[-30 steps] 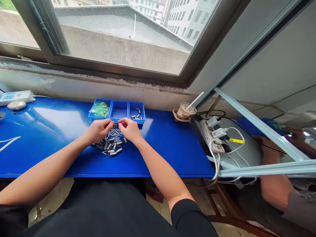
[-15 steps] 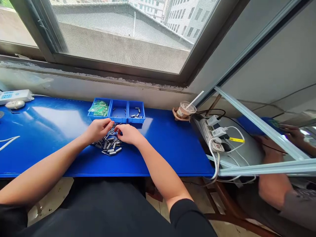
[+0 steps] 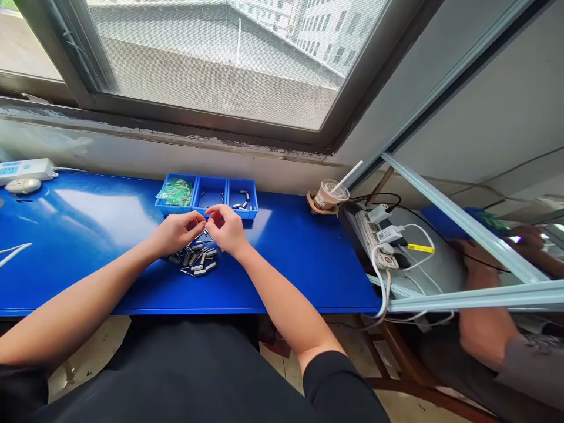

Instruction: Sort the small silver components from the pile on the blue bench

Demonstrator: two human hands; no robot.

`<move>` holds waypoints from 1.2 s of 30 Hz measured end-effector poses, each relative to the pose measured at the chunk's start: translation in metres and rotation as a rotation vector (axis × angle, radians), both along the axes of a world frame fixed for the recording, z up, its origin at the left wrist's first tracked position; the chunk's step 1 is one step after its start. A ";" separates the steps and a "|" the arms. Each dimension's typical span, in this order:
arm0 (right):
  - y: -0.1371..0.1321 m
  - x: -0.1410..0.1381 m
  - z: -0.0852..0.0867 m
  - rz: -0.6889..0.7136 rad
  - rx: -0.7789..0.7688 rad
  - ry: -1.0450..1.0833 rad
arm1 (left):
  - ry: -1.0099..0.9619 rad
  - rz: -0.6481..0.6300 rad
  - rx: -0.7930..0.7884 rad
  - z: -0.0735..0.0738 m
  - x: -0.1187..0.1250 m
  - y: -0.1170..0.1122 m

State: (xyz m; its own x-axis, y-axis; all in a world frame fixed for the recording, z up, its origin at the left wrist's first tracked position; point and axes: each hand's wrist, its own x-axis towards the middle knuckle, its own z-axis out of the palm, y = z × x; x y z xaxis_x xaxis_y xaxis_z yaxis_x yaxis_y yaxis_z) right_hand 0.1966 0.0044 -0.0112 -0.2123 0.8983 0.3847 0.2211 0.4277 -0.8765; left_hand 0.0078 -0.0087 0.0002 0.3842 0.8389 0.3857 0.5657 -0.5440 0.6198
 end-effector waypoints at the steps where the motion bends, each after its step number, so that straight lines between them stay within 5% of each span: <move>1: 0.000 -0.001 0.000 -0.012 -0.043 0.051 | 0.001 0.001 -0.008 0.000 0.000 0.000; 7: 0.001 -0.006 0.002 -0.009 -0.305 0.342 | 0.000 0.018 -0.037 -0.001 0.000 0.000; 12: 0.005 -0.007 0.000 -0.002 -0.373 0.387 | 0.010 0.027 -0.027 -0.002 -0.001 0.000; 36: 0.003 -0.008 -0.001 -0.008 -0.394 0.323 | 0.040 0.102 -0.013 -0.001 -0.003 0.003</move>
